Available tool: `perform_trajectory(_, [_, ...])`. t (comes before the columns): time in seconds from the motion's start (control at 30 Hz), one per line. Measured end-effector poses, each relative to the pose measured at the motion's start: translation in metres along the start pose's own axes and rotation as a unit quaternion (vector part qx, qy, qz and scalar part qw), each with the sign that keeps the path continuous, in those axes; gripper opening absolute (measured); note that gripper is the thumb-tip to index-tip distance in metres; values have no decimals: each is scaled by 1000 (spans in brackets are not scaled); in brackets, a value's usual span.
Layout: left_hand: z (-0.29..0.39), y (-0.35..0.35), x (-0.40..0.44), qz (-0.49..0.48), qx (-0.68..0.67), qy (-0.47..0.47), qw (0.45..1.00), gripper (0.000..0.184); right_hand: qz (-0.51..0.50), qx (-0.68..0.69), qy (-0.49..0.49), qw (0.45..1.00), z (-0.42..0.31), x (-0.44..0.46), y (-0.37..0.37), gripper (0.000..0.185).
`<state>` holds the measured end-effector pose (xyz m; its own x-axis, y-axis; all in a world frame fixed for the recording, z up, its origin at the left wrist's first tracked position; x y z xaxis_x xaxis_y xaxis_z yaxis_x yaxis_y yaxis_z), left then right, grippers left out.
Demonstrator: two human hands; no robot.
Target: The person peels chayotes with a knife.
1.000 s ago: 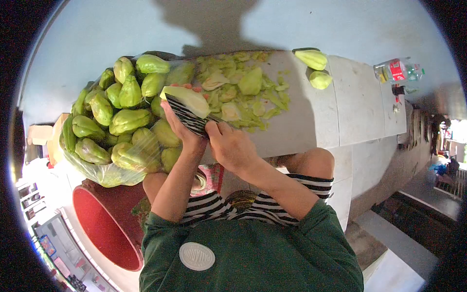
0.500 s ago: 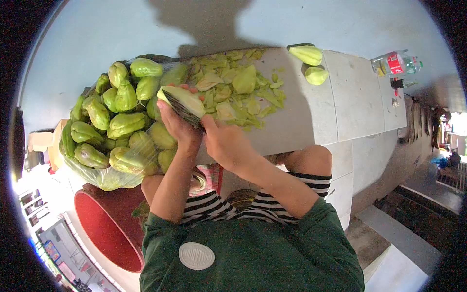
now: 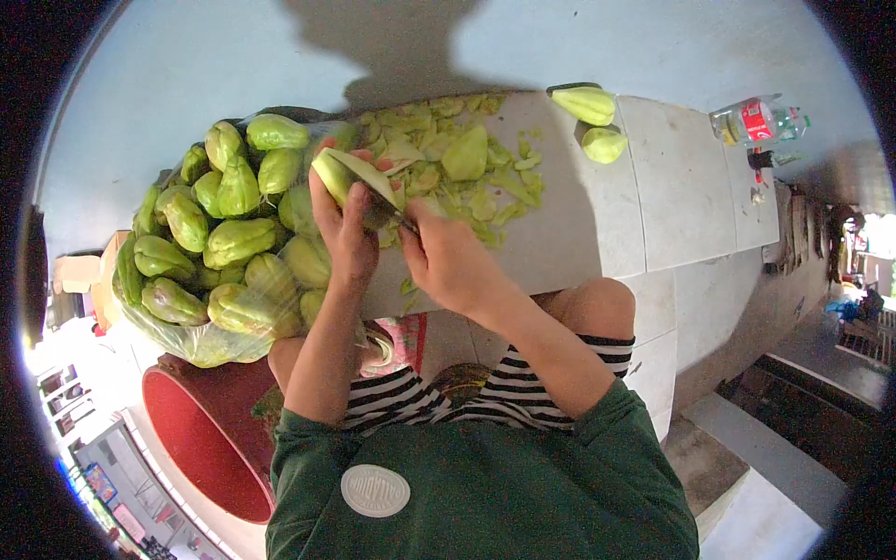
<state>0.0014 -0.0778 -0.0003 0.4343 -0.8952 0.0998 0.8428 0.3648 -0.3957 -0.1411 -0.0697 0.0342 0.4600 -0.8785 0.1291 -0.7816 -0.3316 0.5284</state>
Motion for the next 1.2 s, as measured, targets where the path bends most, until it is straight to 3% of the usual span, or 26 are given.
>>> perform_trajectory(0.07, [5,0,3,-83,172,-55,980,64,-22,54,-43,997,6,2,4,21])
perform_trajectory(0.1, [8,-2,3,-83,172,-55,980,64,-22,54,-42,997,9,3,7,21])
perform_trajectory(0.17, [11,-6,5,-83,94,-3,992,65,-34,64,-49,996,17,5,12,28])
perform_trajectory(0.3, [11,3,11,-110,98,22,989,69,-27,96,-12,995,23,8,21,33])
perform_trajectory(0.4, [13,7,11,-134,109,44,984,72,5,13,4,1000,21,12,39,30])
perform_trajectory(0.47, [19,-4,7,-171,-61,106,978,70,-6,111,-114,987,40,13,43,29])
perform_trajectory(0.67, [10,6,16,-95,-263,195,940,62,-95,262,-166,946,34,10,24,23])
perform_trajectory(0.97, [13,17,21,-88,-227,184,952,57,-163,305,-196,918,28,3,2,39])
perform_trajectory(1.07, [17,17,21,-76,-215,178,957,56,-154,307,-213,915,30,2,1,31])
perform_trajectory(1.2, [11,25,23,-82,-237,185,950,56,-154,313,-213,912,34,1,1,39])
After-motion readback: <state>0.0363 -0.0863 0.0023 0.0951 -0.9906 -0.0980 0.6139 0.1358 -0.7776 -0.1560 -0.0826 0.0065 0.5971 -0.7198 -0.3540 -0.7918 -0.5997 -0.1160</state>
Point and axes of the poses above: each hand's wrist, its own x-axis towards the middle knuckle, its own y-axis out of the back of the hand, z = x × y, the point moved 7 cm from there along x, towards the middle knuckle
